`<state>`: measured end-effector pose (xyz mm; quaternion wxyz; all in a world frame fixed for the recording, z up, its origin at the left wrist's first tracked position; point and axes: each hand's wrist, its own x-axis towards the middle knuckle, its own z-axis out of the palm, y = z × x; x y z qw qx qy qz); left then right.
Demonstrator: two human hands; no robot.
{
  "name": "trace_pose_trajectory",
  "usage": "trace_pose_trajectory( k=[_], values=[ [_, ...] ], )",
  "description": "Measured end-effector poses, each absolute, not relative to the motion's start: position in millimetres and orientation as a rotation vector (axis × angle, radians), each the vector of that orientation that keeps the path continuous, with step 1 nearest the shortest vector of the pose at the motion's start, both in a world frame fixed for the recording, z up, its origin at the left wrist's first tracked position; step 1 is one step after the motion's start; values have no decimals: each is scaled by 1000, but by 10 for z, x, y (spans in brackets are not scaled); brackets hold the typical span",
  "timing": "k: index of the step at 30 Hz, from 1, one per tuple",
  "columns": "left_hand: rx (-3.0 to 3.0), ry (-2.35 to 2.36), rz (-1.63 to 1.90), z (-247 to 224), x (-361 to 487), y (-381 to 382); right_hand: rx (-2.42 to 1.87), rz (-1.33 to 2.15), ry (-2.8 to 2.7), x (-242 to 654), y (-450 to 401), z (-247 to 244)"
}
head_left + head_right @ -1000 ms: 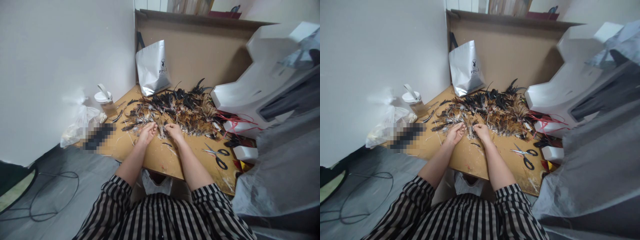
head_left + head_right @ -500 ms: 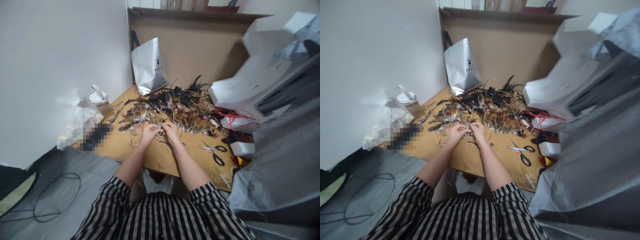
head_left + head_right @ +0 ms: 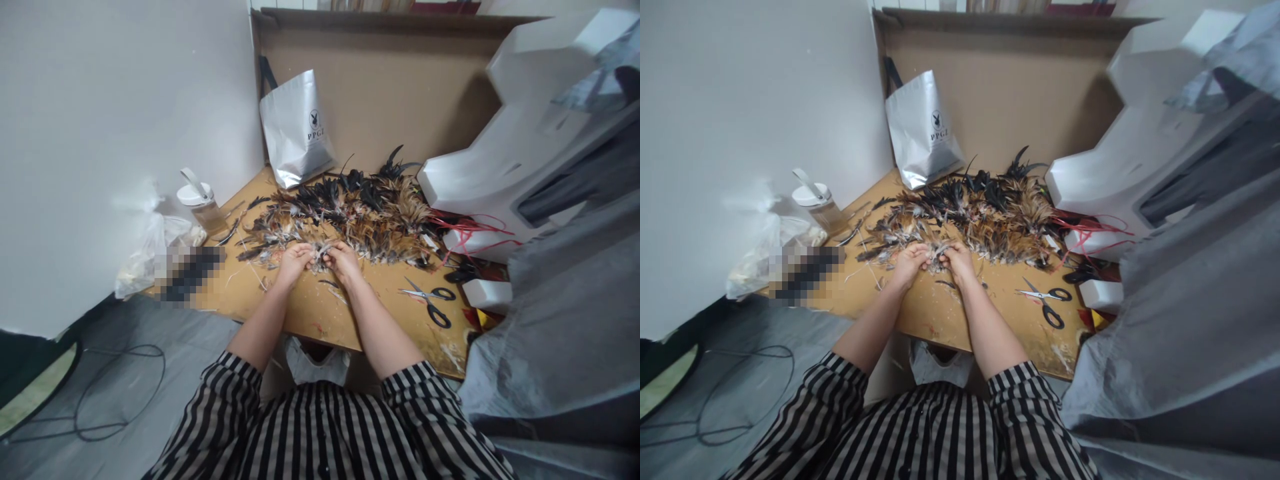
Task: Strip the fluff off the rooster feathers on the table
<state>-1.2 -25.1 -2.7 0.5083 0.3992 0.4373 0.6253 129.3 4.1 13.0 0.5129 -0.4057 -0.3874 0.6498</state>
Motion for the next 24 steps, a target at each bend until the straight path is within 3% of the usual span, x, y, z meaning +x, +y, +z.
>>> trace_pose_trajectory(
  k=[24],
  values=[
    [945,1033,1451,-39,-11,-264,-971,1467,-1219,1270,0,113]
  ],
)
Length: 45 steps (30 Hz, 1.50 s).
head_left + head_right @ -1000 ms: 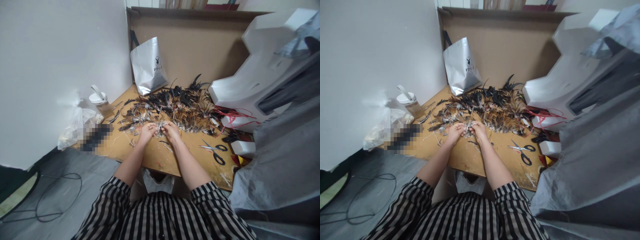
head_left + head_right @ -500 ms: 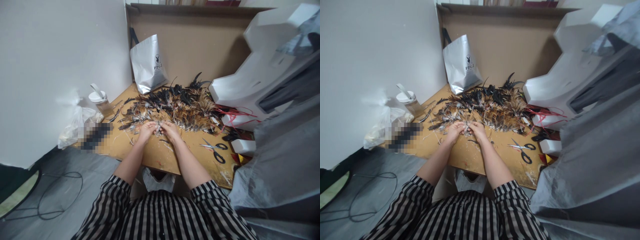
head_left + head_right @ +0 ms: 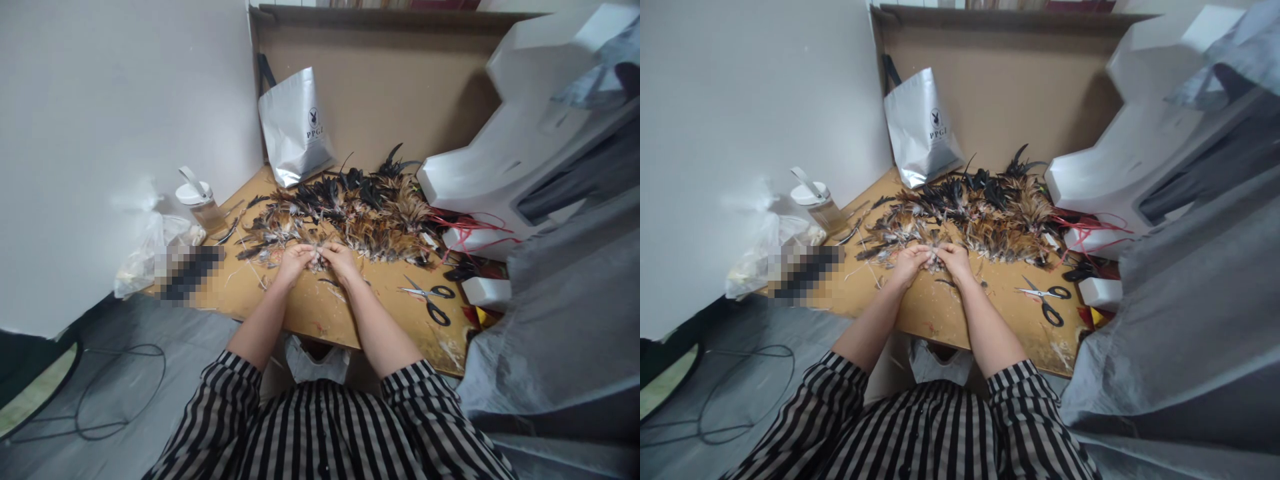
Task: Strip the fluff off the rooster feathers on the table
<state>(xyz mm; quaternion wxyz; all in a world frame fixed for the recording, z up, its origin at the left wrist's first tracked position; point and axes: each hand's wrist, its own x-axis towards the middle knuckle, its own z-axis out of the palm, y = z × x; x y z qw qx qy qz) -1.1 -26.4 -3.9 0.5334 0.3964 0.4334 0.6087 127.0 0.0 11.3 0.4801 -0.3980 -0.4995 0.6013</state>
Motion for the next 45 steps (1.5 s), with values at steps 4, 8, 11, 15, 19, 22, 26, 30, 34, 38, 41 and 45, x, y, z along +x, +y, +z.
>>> trace_pose_trajectory(
  k=[4,8,11,15,19,22,26,30,34,38,41,45],
  values=[
    [946,1031,1448,-8,0,-282,-1017,1420,-1205,1264,-12,126],
    [951,1031,1444,3,11,-288,-1060,1350,-1207,1263,-7,110],
    [970,1039,1441,-2,20,-288,-1086,1298,-1219,1265,0,92],
    [971,1068,1430,-16,14,-279,-1032,1383,-1202,1265,9,87],
    [937,1038,1440,-17,-9,-268,-936,1568,-1062,1267,31,95],
    [871,1015,1452,2,-19,-277,-896,1595,-996,1273,49,95],
    [804,975,1434,25,-18,-301,-903,1485,-1024,1269,44,108],
    [777,988,1402,31,-4,-312,-906,1301,-1089,1253,16,131],
    [791,973,1376,38,16,-323,-938,1154,-1204,1237,-4,118],
    [842,952,1325,26,30,-331,-967,1064,-1295,1226,-15,77],
    [863,939,1307,2,32,-324,-986,985,-1351,1219,-21,54],
    [862,936,1352,-9,25,-309,-947,1151,-1244,1211,-25,75]
  ],
)
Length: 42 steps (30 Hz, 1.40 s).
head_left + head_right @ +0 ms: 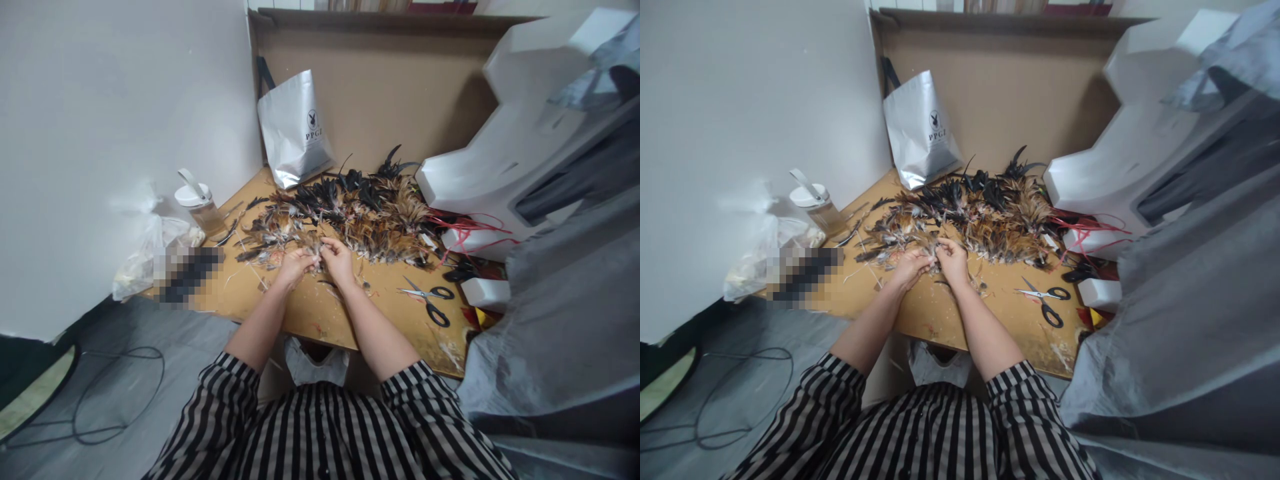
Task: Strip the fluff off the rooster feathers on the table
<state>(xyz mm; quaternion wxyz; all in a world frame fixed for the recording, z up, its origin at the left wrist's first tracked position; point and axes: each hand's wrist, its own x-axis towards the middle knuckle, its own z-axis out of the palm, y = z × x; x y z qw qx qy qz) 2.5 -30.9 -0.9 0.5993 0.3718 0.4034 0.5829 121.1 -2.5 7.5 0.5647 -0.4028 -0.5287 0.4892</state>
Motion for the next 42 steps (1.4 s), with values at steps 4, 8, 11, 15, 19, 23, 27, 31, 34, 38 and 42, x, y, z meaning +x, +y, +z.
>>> trace_pose_trajectory(
  k=[4,8,11,15,19,23,27,31,34,38,42],
  values=[
    [791,939,1431,-5,4,-292,-936,1399,-1047,1220,-15,121],
    [711,921,1514,-25,-28,-263,-918,1550,-973,1236,-1,133],
    [691,880,1529,-41,-46,-249,-929,1544,-1014,1239,8,111],
    [721,840,1453,-24,-46,-273,-948,1408,-1191,1241,34,37],
    [738,839,1393,10,-37,-310,-953,1279,-1361,1260,72,-32],
    [719,879,1409,15,-42,-311,-975,1277,-1266,1280,79,8],
    [736,898,1410,9,-50,-304,-1016,1202,-1149,1316,78,94],
    [745,895,1448,18,-55,-307,-1072,1005,-1128,1398,107,119],
    [741,892,1450,21,-60,-303,-1103,713,-1212,1475,119,150],
    [738,907,1452,13,-65,-295,-1108,742,-1434,1531,97,219],
    [773,928,1443,11,-56,-307,-1080,1024,-1698,1527,64,234]
  ],
)
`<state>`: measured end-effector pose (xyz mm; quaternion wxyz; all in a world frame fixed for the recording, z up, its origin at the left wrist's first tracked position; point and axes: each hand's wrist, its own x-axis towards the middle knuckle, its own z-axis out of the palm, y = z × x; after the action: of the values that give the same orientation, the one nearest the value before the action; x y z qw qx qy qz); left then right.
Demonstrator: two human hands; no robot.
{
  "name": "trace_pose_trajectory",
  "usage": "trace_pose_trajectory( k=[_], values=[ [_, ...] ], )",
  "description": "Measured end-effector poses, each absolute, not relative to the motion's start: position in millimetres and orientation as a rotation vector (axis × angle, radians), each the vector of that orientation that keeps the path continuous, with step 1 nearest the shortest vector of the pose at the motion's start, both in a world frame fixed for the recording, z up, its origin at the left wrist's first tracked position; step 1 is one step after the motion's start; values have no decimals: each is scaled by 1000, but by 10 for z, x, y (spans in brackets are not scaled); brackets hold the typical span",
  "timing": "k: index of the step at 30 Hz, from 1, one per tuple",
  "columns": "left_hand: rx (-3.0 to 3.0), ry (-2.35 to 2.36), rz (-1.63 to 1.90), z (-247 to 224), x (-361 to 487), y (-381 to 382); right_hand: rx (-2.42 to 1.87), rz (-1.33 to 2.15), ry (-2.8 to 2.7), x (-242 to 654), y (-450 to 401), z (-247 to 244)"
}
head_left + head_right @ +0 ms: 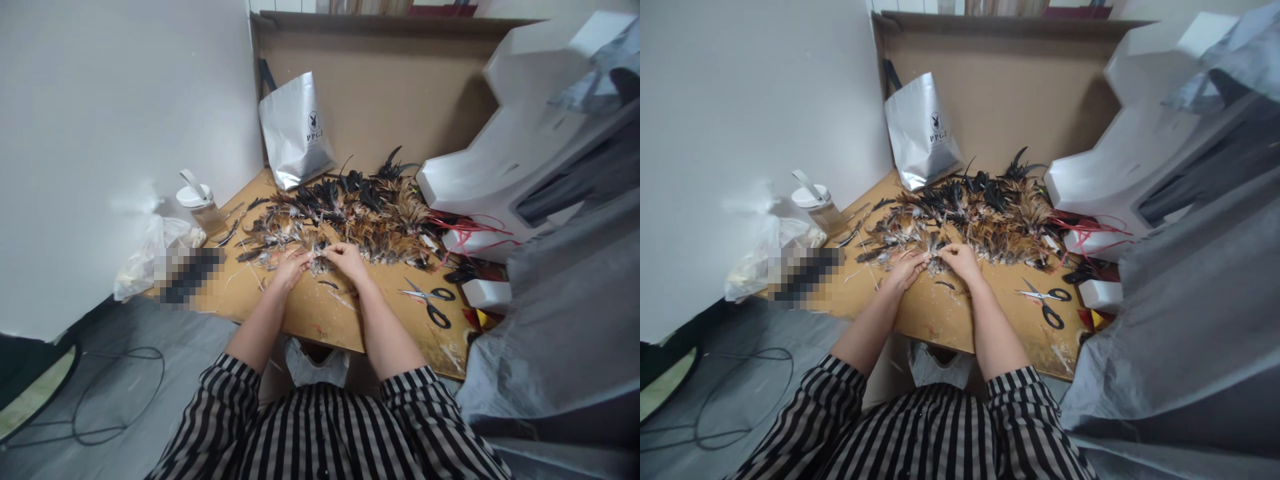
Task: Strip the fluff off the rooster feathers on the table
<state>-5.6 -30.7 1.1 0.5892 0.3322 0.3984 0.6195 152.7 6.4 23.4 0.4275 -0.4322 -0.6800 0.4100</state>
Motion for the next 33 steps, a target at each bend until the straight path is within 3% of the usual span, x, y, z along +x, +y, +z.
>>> trace_pose_trajectory(
  k=[4,11,27,33],
  values=[
    [791,940,1433,16,-44,-317,-1064,1118,-1759,1502,32,225],
    [773,918,1409,1,-51,-300,-1016,1509,-1327,1388,-13,229],
    [836,951,1346,22,-18,-328,-1039,1372,-1306,1290,-66,202],
    [795,735,1329,84,-48,-356,-848,1717,-1222,1371,-54,253]
  ],
)
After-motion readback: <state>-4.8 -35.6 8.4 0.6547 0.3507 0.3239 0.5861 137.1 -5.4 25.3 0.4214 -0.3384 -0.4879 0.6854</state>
